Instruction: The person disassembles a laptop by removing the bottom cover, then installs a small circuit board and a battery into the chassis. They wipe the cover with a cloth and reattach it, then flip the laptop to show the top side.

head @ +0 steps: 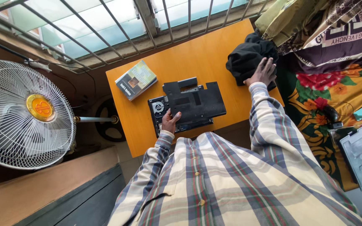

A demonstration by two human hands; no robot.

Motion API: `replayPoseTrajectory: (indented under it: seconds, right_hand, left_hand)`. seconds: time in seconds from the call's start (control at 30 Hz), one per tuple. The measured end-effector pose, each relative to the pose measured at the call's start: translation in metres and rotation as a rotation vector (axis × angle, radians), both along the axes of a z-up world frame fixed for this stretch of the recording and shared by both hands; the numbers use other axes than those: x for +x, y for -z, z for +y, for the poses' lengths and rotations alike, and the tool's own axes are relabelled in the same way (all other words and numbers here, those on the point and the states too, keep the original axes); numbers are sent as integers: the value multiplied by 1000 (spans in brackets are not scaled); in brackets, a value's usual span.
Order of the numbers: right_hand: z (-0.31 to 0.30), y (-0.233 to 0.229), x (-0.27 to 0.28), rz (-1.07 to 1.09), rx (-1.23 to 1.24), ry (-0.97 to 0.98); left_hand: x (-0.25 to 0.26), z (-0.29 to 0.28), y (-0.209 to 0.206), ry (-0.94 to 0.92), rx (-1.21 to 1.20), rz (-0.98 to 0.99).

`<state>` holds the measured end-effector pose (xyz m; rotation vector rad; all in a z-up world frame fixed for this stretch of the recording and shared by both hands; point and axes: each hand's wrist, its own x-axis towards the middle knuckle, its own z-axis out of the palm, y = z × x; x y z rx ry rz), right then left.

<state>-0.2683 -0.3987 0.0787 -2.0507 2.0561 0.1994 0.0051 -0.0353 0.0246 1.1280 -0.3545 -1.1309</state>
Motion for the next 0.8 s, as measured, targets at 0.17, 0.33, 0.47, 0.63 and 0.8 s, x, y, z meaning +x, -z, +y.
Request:
replayPoseTrajectory:
  seconds: [0.17,0.33,0.47,0.63,0.8]
  right_hand:
    - [-45,6,-61,-172,65,59]
    - [-66,26,-108,-268,346,165]
    - [-55,49,-115,-299,223,54]
    - [-57,71,-107,-509,96,234]
    - [-91,73,-117,-696,-18,483]
  left_hand:
    - [-11,-28,-23,-14,62,-49]
    - [-22,-49,-25,-7,160,-142]
    - [-37,-65,-14,-32,179,-126]
    - [-51,-74,-14,-54,194,-116]
    - [-53,-74,-45,-119,179,-164]
